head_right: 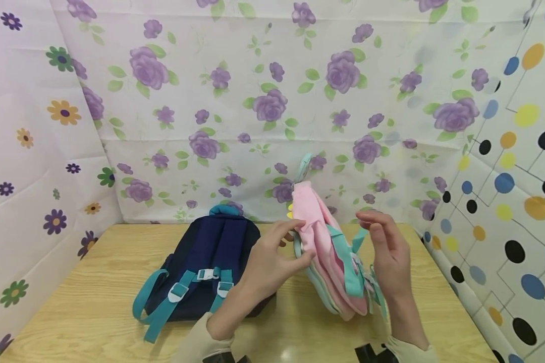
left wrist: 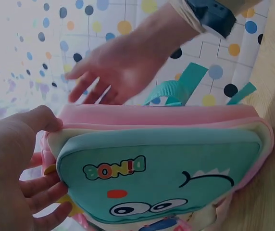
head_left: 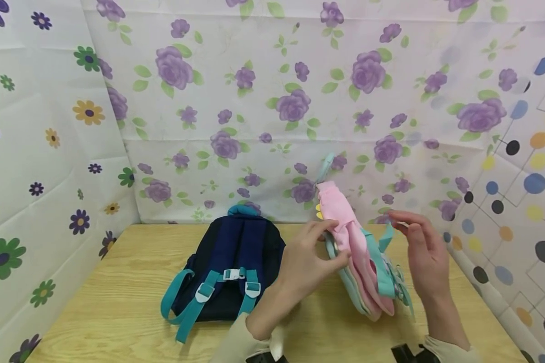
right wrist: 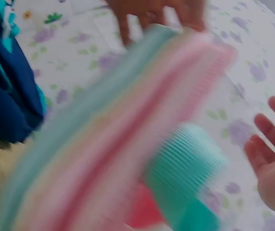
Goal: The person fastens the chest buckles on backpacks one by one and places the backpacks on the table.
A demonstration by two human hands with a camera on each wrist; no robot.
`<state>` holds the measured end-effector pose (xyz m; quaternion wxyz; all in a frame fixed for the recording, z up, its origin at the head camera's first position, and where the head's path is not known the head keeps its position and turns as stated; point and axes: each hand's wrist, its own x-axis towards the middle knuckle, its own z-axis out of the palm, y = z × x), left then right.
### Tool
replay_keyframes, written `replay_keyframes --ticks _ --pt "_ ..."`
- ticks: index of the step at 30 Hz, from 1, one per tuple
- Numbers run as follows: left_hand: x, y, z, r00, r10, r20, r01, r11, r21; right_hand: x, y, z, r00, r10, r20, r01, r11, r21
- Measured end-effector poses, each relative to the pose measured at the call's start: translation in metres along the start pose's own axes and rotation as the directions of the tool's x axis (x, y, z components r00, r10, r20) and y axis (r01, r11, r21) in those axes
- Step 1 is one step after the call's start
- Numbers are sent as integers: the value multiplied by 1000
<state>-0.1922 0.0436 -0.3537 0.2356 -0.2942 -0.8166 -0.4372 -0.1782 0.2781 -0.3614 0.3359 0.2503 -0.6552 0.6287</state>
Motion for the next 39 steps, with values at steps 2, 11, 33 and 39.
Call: replay_keyframes --ticks 2,11,33,39 --pt "-3 -6 -2 999 -30 15 30 999 -34 -1 -3 -10 997 77 21 -74 991 -114" --pt "-19 -35 -16 993 -112 43 118 976 -181 -1 -7 -37 922 326 210 -195 858 -476" --pt "-59 -72 -14 898 -365 246 418 883 -215 -7 23 -61 767 518 379 -151 719 -678" --pt "-62 -74 -7 877 -394 275 443 884 -147 -10 28 -63 734 553 394 -166 709 -686"
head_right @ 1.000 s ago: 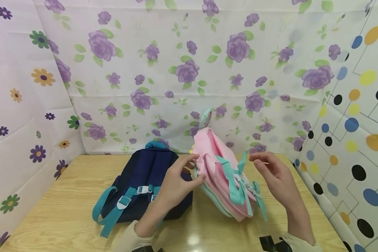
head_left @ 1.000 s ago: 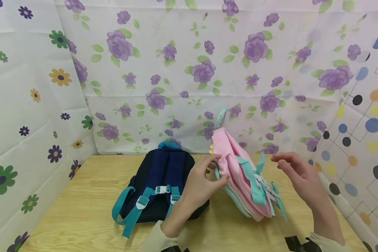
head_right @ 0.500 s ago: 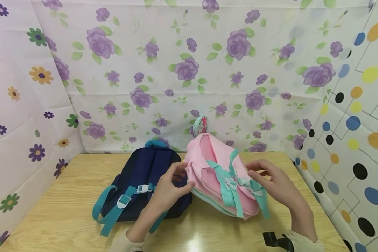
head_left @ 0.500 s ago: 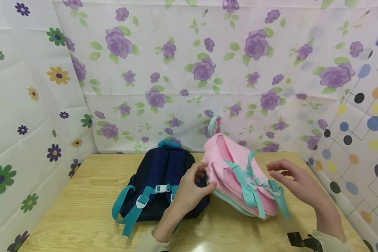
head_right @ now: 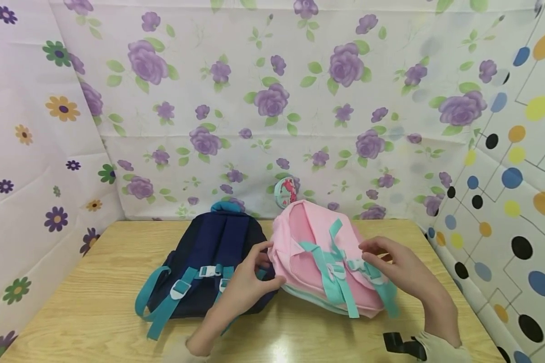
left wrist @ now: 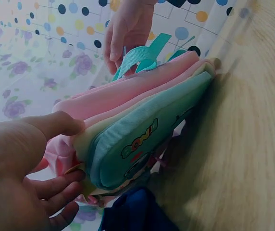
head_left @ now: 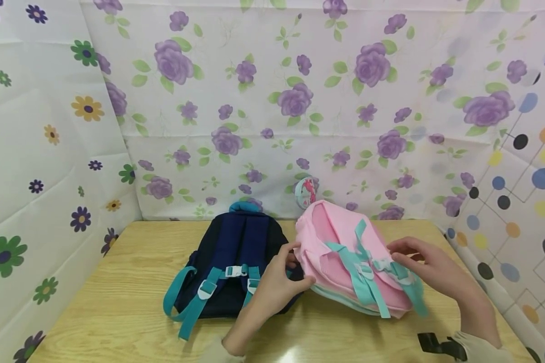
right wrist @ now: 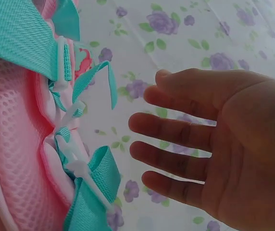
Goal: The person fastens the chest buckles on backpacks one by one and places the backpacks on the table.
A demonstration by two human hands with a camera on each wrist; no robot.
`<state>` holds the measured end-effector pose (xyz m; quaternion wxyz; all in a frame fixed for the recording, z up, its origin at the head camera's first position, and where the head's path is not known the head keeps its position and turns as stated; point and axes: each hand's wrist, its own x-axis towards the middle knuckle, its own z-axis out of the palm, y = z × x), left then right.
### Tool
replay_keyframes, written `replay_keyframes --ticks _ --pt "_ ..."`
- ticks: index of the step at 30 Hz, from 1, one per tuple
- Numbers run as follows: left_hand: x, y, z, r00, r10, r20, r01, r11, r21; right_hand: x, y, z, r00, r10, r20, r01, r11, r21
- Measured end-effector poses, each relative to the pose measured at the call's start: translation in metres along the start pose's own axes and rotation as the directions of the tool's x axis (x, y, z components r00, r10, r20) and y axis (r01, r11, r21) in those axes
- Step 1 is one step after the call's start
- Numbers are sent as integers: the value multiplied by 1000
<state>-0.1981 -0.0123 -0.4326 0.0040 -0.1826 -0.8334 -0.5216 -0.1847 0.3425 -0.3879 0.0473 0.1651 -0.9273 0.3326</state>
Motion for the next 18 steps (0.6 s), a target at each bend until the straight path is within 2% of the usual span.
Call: replay_keyframes --ticks 5,10,15,18 --pt "1 -1 9 1000 -16 4 16 993 115 0 7 0 999 29 41 -29 999 14" --pt "0 -5 18 998 -47 35 39 978 203 0 12 0 997 36 70 -39 999 32" --pt "-3 -12 29 995 -77 57 57 952 301 -1 14 1 996 45 75 -48 998 36" --pt "-3 -16 36 997 -70 45 48 926 374 -1 16 1 996 46 75 -48 998 33"
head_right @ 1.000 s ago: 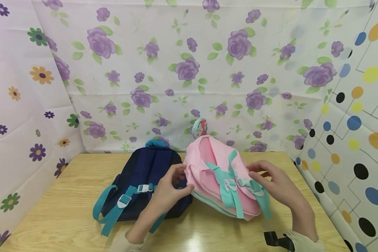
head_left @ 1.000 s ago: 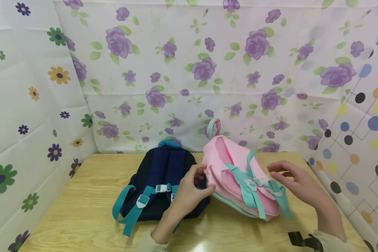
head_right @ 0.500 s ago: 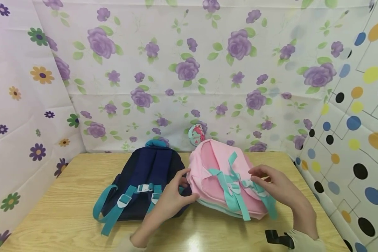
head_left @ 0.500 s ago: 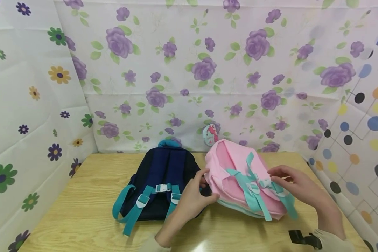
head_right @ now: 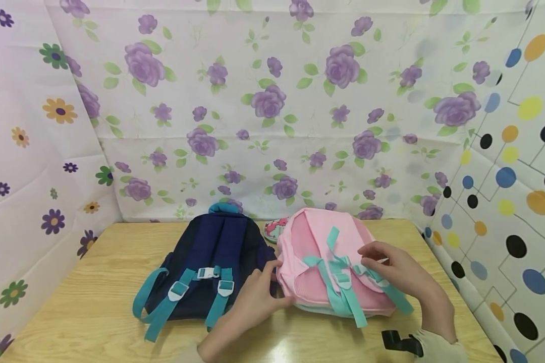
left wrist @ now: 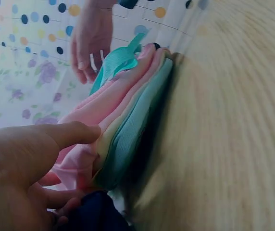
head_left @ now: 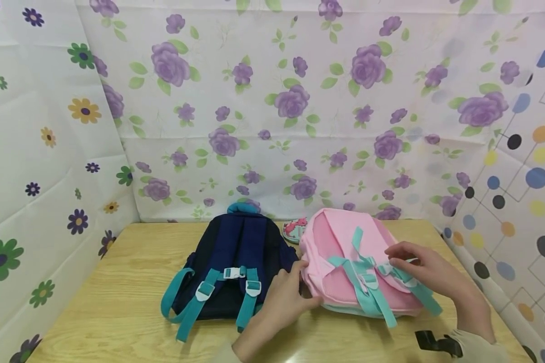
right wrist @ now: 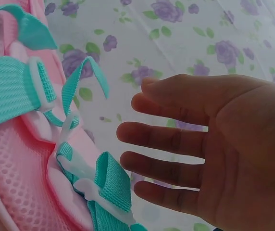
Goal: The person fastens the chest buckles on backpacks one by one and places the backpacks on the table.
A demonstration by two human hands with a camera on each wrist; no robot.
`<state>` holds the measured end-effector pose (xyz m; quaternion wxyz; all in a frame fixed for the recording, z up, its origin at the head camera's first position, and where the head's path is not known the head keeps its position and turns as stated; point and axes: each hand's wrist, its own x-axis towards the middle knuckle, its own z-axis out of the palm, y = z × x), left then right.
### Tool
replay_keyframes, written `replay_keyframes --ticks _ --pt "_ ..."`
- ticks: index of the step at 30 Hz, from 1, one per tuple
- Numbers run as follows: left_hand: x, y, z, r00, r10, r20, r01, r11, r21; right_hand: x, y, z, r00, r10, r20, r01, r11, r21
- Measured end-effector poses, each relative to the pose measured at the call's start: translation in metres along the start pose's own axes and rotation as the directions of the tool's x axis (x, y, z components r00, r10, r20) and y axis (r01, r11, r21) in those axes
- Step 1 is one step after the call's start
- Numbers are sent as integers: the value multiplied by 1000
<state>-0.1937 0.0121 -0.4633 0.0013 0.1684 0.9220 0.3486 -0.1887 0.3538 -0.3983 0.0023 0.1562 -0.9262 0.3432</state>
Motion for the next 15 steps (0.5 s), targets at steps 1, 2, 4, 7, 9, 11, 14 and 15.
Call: replay_keyframes --ticks 1,2,4,7,9,11,14,15 --pt "0 0 3 1000 5 -9 -4 999 33 0 1 0 1000 -1 2 1 1000 -5" --pt "0 0 6 1000 8 -19 -7 998 66 -1 2 0 1000 3 1 -3 1000 -6" --pt "0 1 12 999 26 -37 -20 989 148 -1 4 0 1000 18 0 -18 1000 -6" --pt "-2 3 18 994 84 -70 -59 952 302 -2 5 0 1000 31 5 -31 999 -12" --pt "-3 3 22 987 129 -94 -82 917 391 -1 6 0 999 34 6 -34 999 -18" --pt "-4 4 25 977 173 -125 -96 879 467 -1 6 0 1000 29 9 -28 999 -29" --pt "-5 4 28 966 212 -151 -104 846 523 0 7 0 1000 28 9 -28 999 -31" --pt "-5 4 29 964 219 -151 -108 839 533 0 7 0 999 31 10 -30 999 -30"
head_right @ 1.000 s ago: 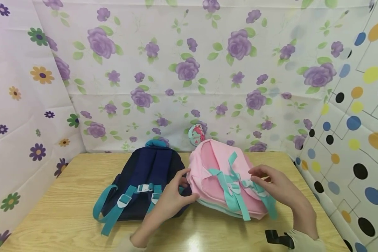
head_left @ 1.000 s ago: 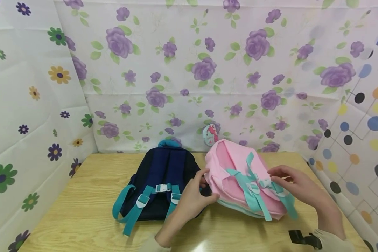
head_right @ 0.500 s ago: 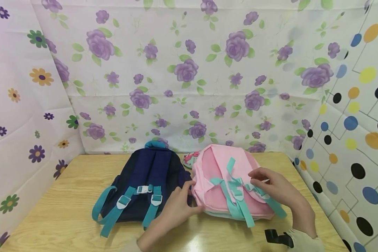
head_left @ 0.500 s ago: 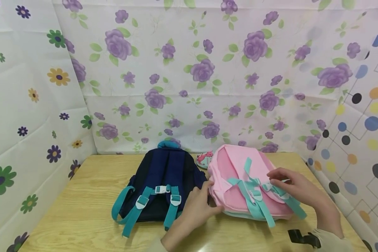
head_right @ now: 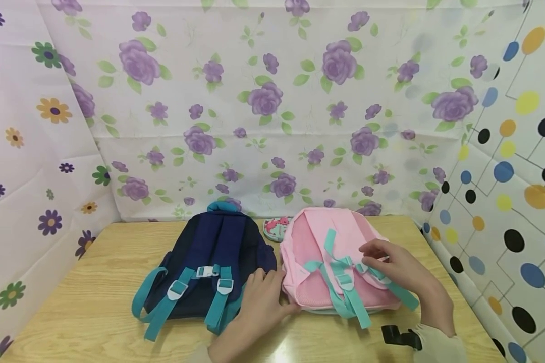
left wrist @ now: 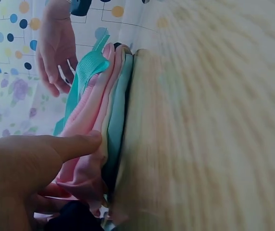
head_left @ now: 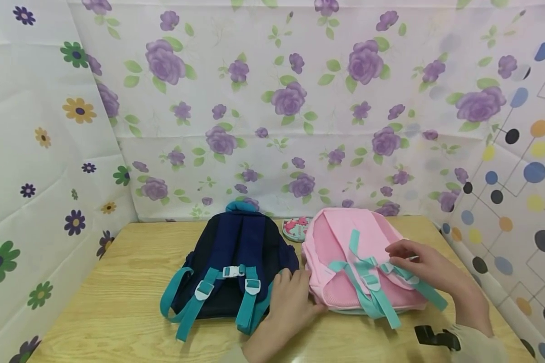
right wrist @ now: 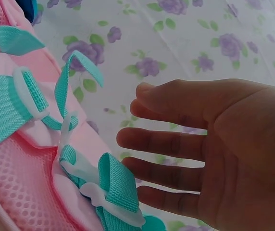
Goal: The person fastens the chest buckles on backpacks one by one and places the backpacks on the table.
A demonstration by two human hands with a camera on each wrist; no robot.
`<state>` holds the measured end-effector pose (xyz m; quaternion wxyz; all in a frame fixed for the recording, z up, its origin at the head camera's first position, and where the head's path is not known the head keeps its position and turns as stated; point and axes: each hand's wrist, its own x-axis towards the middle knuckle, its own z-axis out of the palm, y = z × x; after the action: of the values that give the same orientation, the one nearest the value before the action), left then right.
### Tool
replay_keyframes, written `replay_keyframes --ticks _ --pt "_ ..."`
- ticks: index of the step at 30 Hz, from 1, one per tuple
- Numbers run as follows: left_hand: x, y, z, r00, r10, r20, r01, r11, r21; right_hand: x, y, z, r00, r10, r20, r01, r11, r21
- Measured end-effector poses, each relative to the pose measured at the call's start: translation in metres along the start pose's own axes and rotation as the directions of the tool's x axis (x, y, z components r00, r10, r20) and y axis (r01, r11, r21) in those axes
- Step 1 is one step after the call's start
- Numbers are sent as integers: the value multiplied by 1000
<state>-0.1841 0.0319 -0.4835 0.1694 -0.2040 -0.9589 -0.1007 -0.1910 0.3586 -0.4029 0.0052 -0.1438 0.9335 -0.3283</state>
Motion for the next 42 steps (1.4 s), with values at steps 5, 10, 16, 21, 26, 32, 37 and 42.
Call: replay_keyframes --ticks 5,10,16,21,26,32,37,42 --pt "-1 -1 -5 999 12 48 -11 1000 -18 1 1 0 999 29 16 -29 1000 1" --pt "0 -5 -18 994 15 105 -2 993 -119 1 4 2 999 41 24 -41 999 -8" --pt "12 -1 -37 994 89 70 -68 963 -259 1 4 0 999 31 -27 -32 999 -41" --pt "28 13 -45 978 209 -15 -202 917 -344 1 7 -1 997 59 -42 -60 997 -38" --pt "53 29 -40 959 267 -98 -284 880 -381 2 11 3 995 74 -66 -78 996 -53" --pt "75 46 -32 958 281 -53 -273 849 -452 5 14 7 997 67 -50 -70 996 -57" --pt "86 62 -23 949 310 -52 -303 856 -419 5 13 7 994 100 -37 -102 993 -63" --pt "93 76 -13 943 329 -44 -323 879 -350 5 15 8 994 110 -20 -111 993 -51"
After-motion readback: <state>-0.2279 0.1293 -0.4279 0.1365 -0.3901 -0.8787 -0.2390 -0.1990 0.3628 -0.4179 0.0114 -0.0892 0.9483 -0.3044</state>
